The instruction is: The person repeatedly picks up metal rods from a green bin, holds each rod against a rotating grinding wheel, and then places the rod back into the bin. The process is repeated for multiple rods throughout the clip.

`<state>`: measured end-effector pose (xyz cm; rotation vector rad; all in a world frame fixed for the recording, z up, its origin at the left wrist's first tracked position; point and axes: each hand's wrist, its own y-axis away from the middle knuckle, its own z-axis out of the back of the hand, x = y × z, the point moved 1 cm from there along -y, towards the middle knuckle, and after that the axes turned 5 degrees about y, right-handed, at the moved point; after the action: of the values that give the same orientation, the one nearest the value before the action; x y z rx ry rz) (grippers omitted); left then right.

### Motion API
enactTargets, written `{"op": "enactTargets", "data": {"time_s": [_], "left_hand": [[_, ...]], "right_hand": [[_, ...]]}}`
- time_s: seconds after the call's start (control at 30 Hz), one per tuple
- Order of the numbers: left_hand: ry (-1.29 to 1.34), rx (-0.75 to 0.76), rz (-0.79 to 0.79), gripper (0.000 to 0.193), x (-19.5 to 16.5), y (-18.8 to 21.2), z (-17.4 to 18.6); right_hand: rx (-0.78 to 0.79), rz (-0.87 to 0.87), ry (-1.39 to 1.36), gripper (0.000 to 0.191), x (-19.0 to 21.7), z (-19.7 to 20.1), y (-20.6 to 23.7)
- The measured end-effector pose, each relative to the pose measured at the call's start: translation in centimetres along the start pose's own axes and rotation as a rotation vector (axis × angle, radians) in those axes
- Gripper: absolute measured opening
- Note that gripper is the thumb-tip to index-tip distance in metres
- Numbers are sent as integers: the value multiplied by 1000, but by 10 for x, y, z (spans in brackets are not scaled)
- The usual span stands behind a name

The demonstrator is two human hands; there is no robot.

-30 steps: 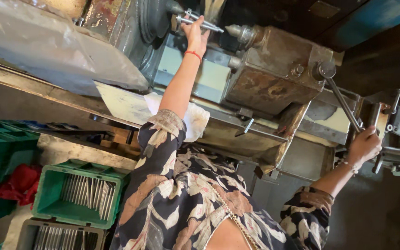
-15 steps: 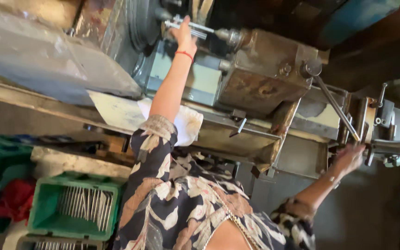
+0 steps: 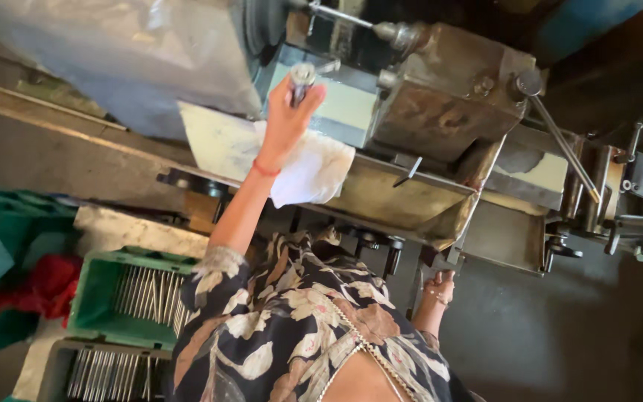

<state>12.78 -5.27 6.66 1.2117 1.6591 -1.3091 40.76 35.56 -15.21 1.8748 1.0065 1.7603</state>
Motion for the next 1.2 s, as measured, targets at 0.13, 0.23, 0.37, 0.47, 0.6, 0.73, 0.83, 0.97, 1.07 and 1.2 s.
{"op": "enactTargets", "data": {"time_s": [0.13, 0.23, 0.37, 0.47, 0.6, 0.73, 0.83, 0.97, 1.07, 1.2], "left_hand": [[-106, -137, 96, 13, -21, 81, 76], [-451, -269, 60, 22, -28, 140, 136], [-1157, -244, 101, 38, -34, 231, 202], [-1117, -331, 103, 42, -37, 286, 238], [-380, -631, 216, 45, -33, 344, 266], [-159, -784, 183, 45, -42, 391, 283], [-119, -841, 132, 44, -57, 421, 296], [-104, -889, 41, 41, -70, 448, 309], [-187, -925, 26, 44, -81, 469, 310], [-511, -905, -50, 47, -108, 493, 309]], "right_hand": [[-28, 98, 354, 39, 14, 8, 17], [231, 527, 376, 31, 25, -12, 29], [622, 758, 489, 19, -11, -58, 71], [916, 816, 810, 28, -83, -85, 141], [1394, 543, 1001, 35, -217, -99, 268], [1826, 261, 922, 37, -317, -73, 376], [1869, 116, 867, 36, -350, -55, 422], [1827, 166, 893, 35, -367, -28, 449], [1841, 88, 858, 35, -370, -10, 458], [1870, -50, 950, 32, -363, -4, 466]]}}
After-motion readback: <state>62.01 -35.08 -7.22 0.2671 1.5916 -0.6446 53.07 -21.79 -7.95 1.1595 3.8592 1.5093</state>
